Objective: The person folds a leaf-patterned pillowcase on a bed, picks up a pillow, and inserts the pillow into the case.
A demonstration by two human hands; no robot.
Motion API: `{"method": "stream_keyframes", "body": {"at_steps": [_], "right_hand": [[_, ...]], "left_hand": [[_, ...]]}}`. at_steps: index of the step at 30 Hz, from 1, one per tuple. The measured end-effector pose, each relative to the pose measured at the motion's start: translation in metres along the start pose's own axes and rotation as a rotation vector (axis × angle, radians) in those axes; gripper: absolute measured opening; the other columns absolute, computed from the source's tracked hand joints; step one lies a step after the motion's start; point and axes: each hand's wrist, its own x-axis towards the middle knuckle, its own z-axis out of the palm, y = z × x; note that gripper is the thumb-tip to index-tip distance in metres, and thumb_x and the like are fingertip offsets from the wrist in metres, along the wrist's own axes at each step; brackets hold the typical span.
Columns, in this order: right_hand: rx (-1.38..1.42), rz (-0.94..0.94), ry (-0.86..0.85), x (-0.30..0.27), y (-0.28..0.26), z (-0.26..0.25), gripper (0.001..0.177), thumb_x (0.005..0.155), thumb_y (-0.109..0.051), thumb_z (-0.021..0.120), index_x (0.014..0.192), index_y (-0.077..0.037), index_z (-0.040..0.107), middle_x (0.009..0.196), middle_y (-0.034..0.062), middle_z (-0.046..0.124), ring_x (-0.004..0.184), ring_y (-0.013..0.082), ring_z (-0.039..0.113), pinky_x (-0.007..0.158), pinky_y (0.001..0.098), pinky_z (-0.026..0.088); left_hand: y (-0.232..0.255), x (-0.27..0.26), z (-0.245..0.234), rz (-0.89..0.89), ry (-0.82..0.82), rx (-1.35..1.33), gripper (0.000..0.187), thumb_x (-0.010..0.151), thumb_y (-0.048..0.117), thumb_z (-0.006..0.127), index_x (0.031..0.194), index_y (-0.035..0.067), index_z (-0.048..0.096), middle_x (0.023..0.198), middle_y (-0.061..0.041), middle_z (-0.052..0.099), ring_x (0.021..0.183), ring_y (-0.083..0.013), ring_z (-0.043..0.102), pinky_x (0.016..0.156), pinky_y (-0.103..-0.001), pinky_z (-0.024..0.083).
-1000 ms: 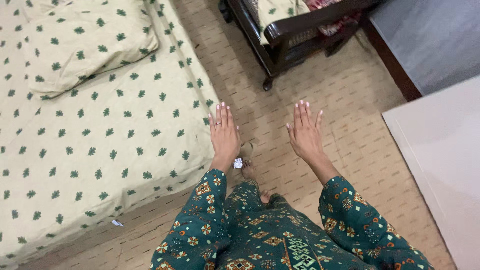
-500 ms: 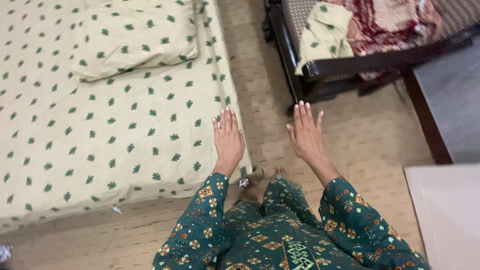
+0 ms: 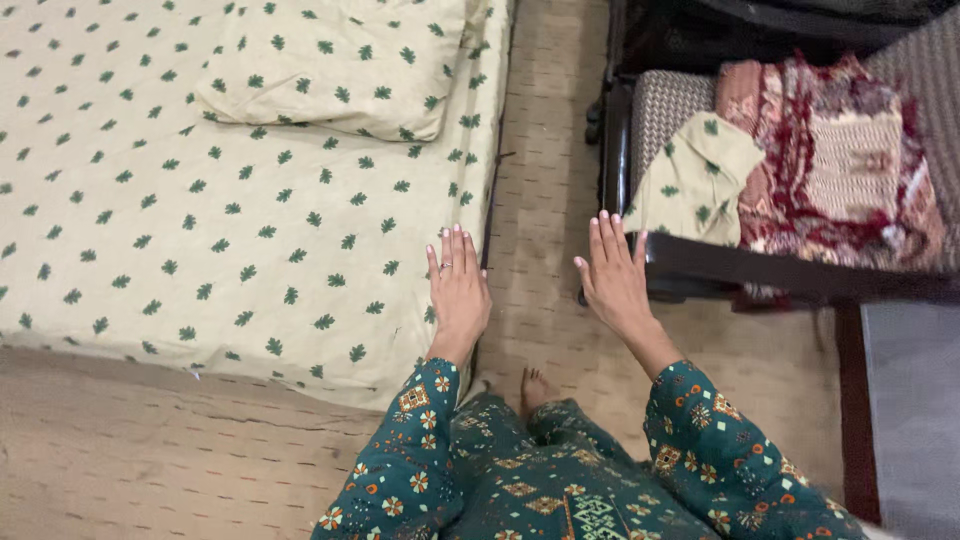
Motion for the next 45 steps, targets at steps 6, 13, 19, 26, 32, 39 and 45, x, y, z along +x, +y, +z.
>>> {"method": "stream_keyframes", "body": {"at_steps": [6, 13, 19, 26, 32, 39, 45], "right_hand": [[0.001, -0.039, -0.029, 0.041, 0.027, 0.005, 0.065, 0.106, -0.035, 0.044, 0.158, 0.002, 0.030, 0.167, 0.0184, 0.025, 0.157, 0.0315, 0.018, 0.123, 0.0637, 0.008], [0.003, -0.056, -0.079, 0.108, 0.046, 0.027, 0.066, 0.106, -0.036, 0.042, 0.157, 0.003, 0.029, 0.167, 0.0193, 0.023, 0.156, 0.0318, 0.016, 0.122, 0.0629, 0.006], [0.016, -0.046, -0.064, 0.185, 0.059, 0.042, 0.067, 0.106, -0.037, 0.041, 0.158, 0.002, 0.028, 0.168, 0.0172, 0.022, 0.157, 0.0307, 0.016, 0.125, 0.0613, 0.006], [0.022, -0.048, -0.026, 0.256, 0.066, 0.055, 0.067, 0.105, -0.035, 0.042, 0.158, 0.004, 0.029, 0.167, 0.0197, 0.023, 0.156, 0.0325, 0.017, 0.123, 0.0619, 0.006], [0.028, -0.029, -0.050, 0.303, 0.080, 0.068, 0.065, 0.105, -0.035, 0.042, 0.156, 0.003, 0.032, 0.167, 0.0191, 0.025, 0.156, 0.0329, 0.019, 0.123, 0.0628, 0.009], [0.053, -0.072, -0.048, 0.382, 0.115, 0.081, 0.065, 0.104, -0.035, 0.044, 0.155, 0.004, 0.033, 0.166, 0.0200, 0.026, 0.156, 0.0341, 0.020, 0.122, 0.0637, 0.010], [0.046, -0.131, -0.063, 0.452, 0.154, 0.088, 0.066, 0.104, -0.035, 0.045, 0.156, 0.003, 0.032, 0.166, 0.0194, 0.026, 0.155, 0.0336, 0.020, 0.122, 0.0639, 0.010]], "left_hand": [[0.007, 0.029, 0.004, -0.087, -0.028, 0.016, 0.072, 0.093, 0.023, 0.056, 0.153, -0.009, 0.033, 0.164, -0.022, 0.028, 0.155, -0.0336, 0.017, 0.126, -0.052, 0.006], [-0.006, 0.088, 0.020, -0.130, -0.035, 0.007, 0.073, 0.093, 0.023, 0.057, 0.154, -0.008, 0.032, 0.165, -0.021, 0.026, 0.156, -0.0323, 0.016, 0.126, -0.052, 0.006], [-0.025, 0.169, 0.028, -0.130, -0.048, -0.008, 0.072, 0.094, 0.023, 0.055, 0.154, -0.007, 0.030, 0.165, -0.021, 0.025, 0.156, -0.0320, 0.016, 0.126, -0.052, 0.005], [-0.049, 0.245, 0.030, -0.089, -0.049, 0.009, 0.072, 0.094, 0.022, 0.054, 0.154, -0.008, 0.029, 0.165, -0.021, 0.026, 0.156, -0.0329, 0.015, 0.126, -0.052, 0.005], [-0.062, 0.291, 0.042, -0.111, -0.075, 0.013, 0.074, 0.093, 0.022, 0.055, 0.154, -0.009, 0.028, 0.164, -0.021, 0.025, 0.155, -0.0330, 0.015, 0.126, -0.052, 0.005], [-0.057, 0.359, 0.075, -0.152, -0.064, 0.050, 0.073, 0.093, 0.024, 0.055, 0.154, -0.007, 0.029, 0.164, -0.021, 0.025, 0.155, -0.0322, 0.016, 0.126, -0.052, 0.006], [-0.036, 0.427, 0.087, -0.202, -0.085, 0.056, 0.074, 0.092, 0.024, 0.055, 0.154, -0.007, 0.030, 0.165, -0.021, 0.025, 0.155, -0.0331, 0.017, 0.125, -0.051, 0.008]]}}
